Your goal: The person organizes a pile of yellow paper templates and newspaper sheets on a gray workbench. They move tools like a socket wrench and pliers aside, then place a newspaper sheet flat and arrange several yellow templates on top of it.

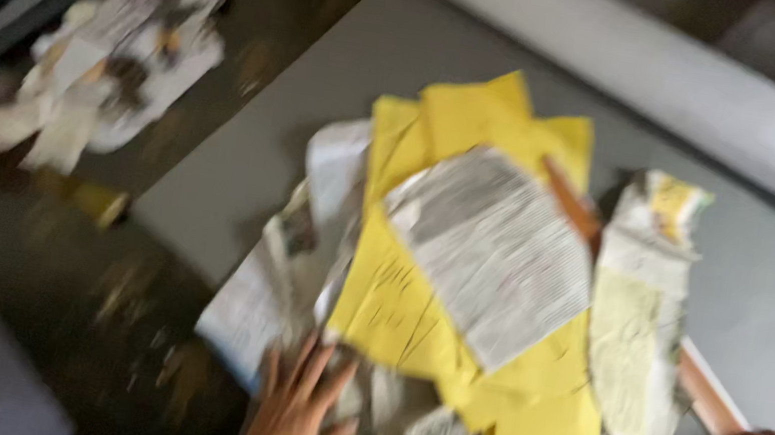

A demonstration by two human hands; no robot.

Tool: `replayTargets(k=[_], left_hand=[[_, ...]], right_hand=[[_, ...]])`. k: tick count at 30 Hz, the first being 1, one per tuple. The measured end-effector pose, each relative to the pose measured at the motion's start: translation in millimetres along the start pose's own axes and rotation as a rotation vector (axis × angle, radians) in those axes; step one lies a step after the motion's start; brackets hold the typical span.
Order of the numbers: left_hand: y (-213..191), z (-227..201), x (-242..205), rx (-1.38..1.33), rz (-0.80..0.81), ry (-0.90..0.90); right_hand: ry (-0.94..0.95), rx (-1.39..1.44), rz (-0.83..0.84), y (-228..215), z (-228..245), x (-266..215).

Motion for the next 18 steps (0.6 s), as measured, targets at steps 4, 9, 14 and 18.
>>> replayTargets(k=[4,9,14,18], left_hand=[[-25,-6,21,0.008,-0.009,0.033],[-28,19,81,0.109,0.057,0.085],[-27,45,168,0.286,0.184,0.143],[-40,55,200,0.288,-0.003,0.258]], right_hand=[[-0.127,0.007,-0.058,7,18,-1],[-0.129,-0.034,-0.045,20,48,3],[-0.115,-0.057,-0.085,-3,67,37],[-0.042,-0.087,-0.128,-28,55,34]])
Point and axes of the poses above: each hand's wrist, its own x-axis towards the middle knuckle, its own y-axis out of the palm, z = x × y, the point moved 4 cm from there along x, towards the middle knuckle, and after that the axes turned 1 degree about -x, right-handed, at the moved point
